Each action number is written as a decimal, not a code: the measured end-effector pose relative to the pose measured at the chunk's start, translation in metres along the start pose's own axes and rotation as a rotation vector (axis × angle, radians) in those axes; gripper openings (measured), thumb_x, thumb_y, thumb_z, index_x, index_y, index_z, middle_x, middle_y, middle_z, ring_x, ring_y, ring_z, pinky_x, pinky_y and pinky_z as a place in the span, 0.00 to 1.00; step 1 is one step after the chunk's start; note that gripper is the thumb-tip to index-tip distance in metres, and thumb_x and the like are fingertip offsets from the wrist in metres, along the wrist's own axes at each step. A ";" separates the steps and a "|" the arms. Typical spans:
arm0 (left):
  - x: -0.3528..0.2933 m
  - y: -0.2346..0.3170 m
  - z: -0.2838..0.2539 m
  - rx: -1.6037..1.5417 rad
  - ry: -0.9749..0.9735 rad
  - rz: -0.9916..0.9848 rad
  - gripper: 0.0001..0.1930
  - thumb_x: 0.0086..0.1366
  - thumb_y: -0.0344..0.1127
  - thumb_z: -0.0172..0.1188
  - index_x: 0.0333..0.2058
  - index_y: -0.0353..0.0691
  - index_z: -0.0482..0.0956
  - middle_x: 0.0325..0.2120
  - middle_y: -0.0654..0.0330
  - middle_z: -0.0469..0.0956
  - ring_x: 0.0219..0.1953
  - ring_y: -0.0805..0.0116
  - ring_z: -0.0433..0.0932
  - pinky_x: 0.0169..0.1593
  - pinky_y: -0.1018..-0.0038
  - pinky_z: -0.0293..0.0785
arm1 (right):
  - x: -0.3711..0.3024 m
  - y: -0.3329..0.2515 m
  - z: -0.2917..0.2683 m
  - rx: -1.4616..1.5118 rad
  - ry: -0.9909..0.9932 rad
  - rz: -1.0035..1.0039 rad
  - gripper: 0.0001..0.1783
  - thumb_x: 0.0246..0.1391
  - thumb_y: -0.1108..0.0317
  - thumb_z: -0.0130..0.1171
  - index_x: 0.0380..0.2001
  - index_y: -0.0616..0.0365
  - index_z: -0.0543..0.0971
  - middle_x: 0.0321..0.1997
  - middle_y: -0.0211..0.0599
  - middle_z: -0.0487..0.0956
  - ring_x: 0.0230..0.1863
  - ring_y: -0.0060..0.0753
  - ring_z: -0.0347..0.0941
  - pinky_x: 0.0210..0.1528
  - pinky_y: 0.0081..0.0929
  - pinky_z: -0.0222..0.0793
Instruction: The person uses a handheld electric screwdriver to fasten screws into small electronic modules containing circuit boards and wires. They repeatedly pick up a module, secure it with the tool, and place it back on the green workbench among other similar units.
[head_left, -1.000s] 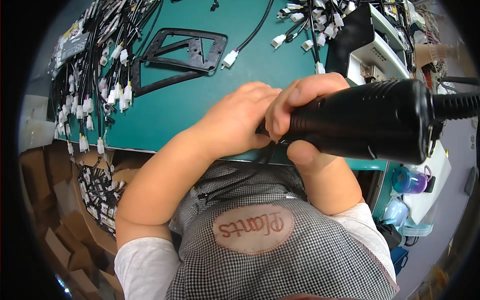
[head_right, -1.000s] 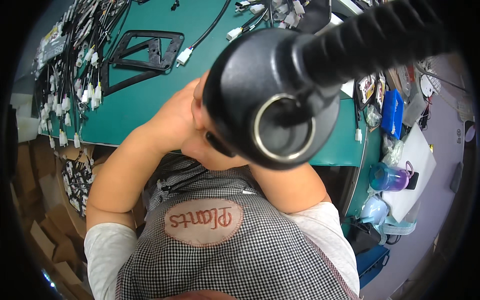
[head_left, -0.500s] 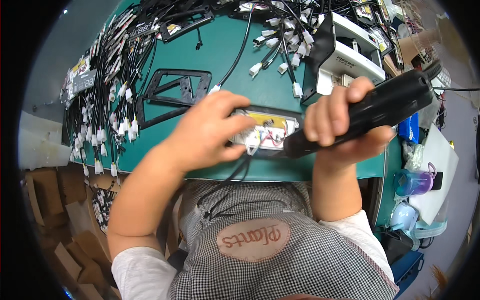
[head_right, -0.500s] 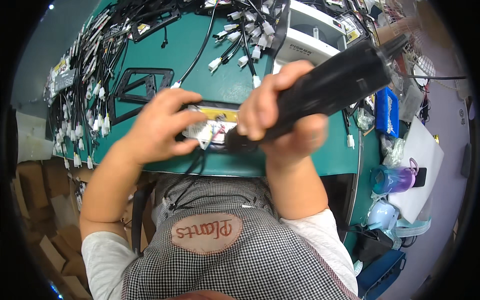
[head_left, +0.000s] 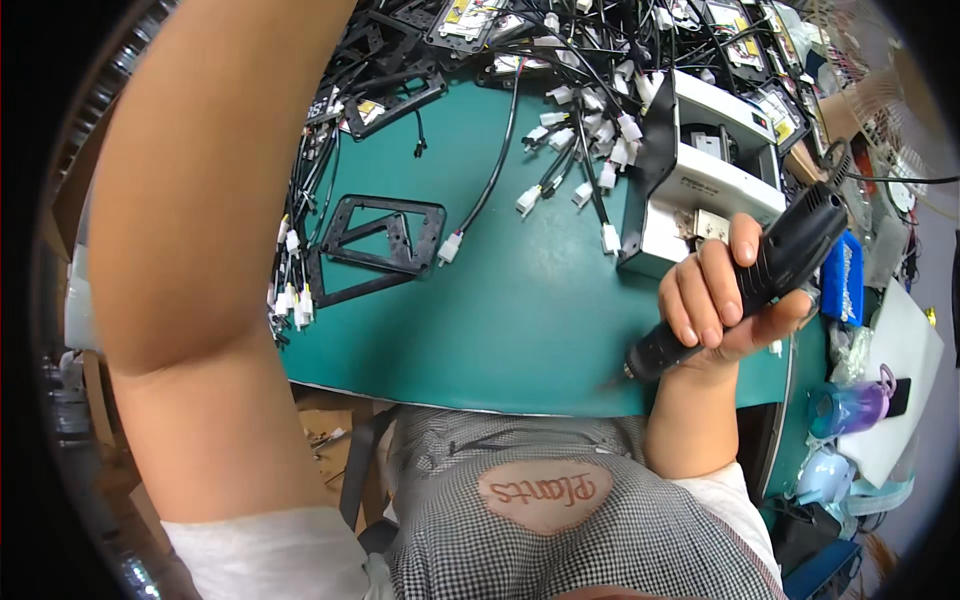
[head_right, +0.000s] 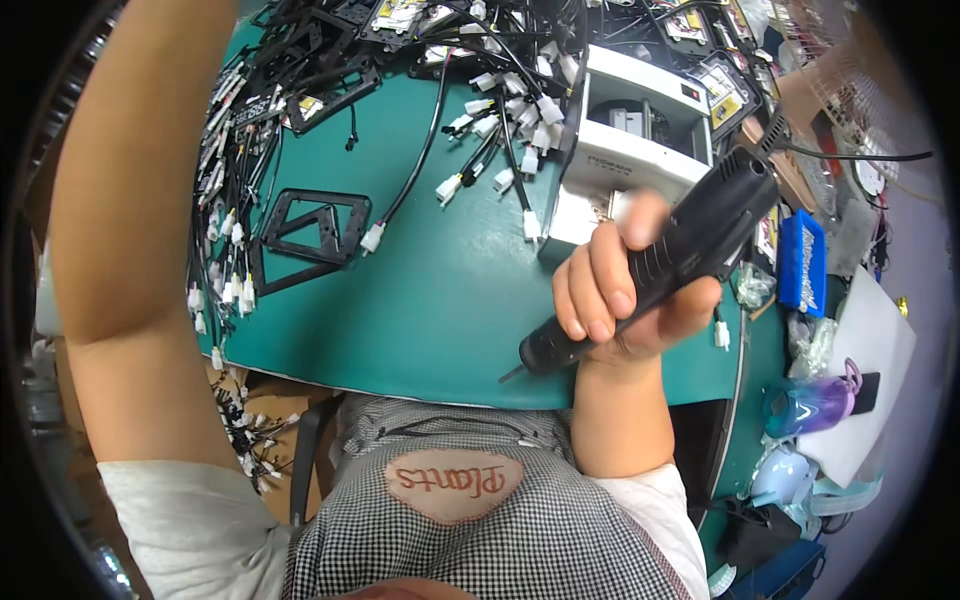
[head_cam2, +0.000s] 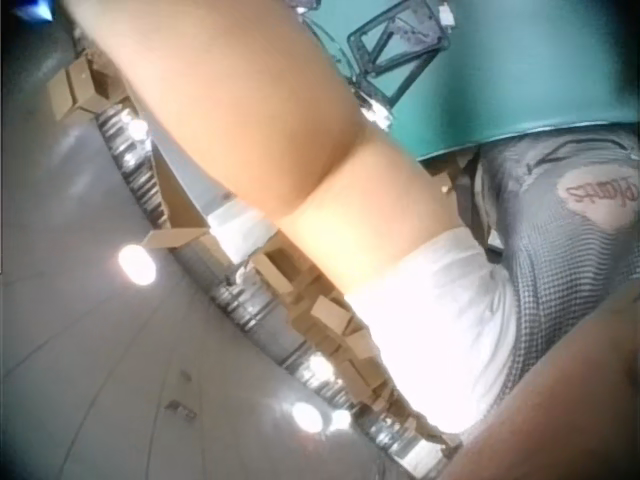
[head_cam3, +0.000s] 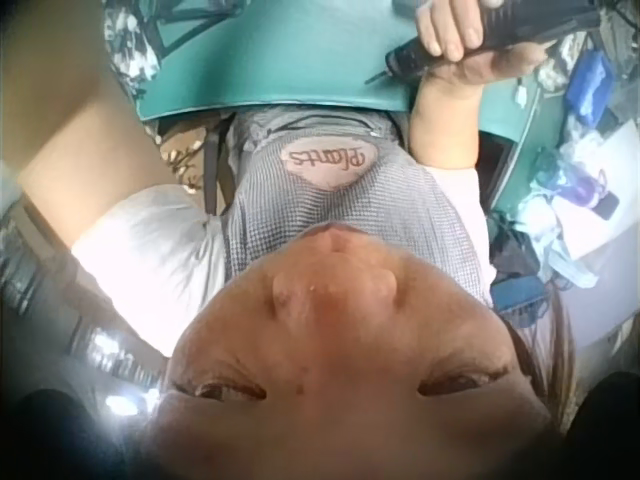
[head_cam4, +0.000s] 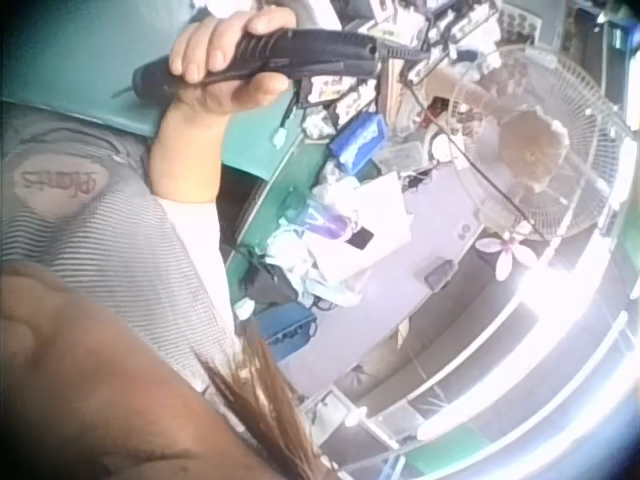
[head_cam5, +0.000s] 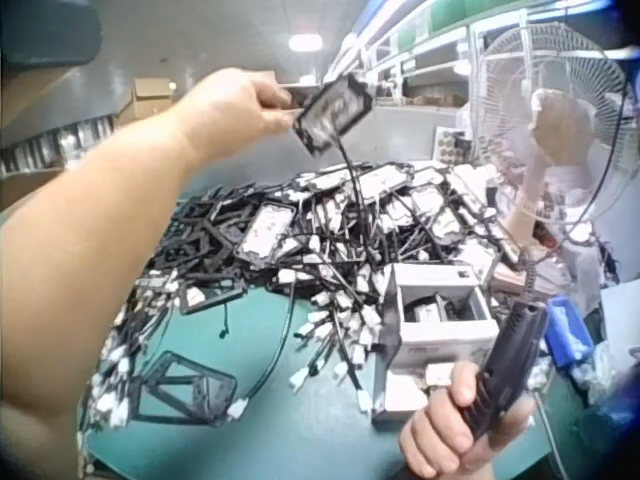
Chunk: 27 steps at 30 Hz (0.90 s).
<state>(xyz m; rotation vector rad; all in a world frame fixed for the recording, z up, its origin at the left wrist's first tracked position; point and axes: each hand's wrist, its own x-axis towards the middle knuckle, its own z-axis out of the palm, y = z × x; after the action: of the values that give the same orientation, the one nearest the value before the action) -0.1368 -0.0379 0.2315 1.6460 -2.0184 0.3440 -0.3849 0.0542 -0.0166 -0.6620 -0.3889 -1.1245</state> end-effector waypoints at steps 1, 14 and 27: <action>0.006 -0.020 0.014 0.040 -0.002 -0.011 0.19 0.62 0.41 0.64 0.50 0.42 0.80 0.47 0.54 0.81 0.48 0.61 0.79 0.53 0.68 0.73 | 0.000 0.001 0.003 -0.008 0.005 0.000 0.33 0.54 0.43 0.64 0.46 0.60 0.65 0.24 0.29 0.72 0.19 0.23 0.71 0.23 0.25 0.72; -0.124 -0.224 0.154 0.595 -0.364 -0.641 0.29 0.62 0.52 0.59 0.60 0.51 0.70 0.57 0.55 0.71 0.60 0.54 0.69 0.59 0.55 0.68 | -0.004 0.008 0.014 -0.094 0.138 -0.016 0.31 0.53 0.45 0.66 0.42 0.57 0.64 0.21 0.28 0.73 0.16 0.25 0.73 0.19 0.24 0.73; -0.146 -0.255 0.136 0.395 -0.139 -0.278 0.07 0.58 0.37 0.62 0.33 0.43 0.79 0.35 0.56 0.80 0.43 0.52 0.77 0.47 0.59 0.73 | -0.008 0.011 0.011 -0.148 0.218 -0.005 0.33 0.50 0.42 0.67 0.41 0.57 0.64 0.20 0.29 0.72 0.15 0.24 0.71 0.20 0.24 0.72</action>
<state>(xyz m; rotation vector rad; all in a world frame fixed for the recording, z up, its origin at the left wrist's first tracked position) 0.0981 -0.0432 0.0089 2.2172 -1.8662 0.5674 -0.3773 0.0701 -0.0166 -0.6604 -0.1222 -1.2252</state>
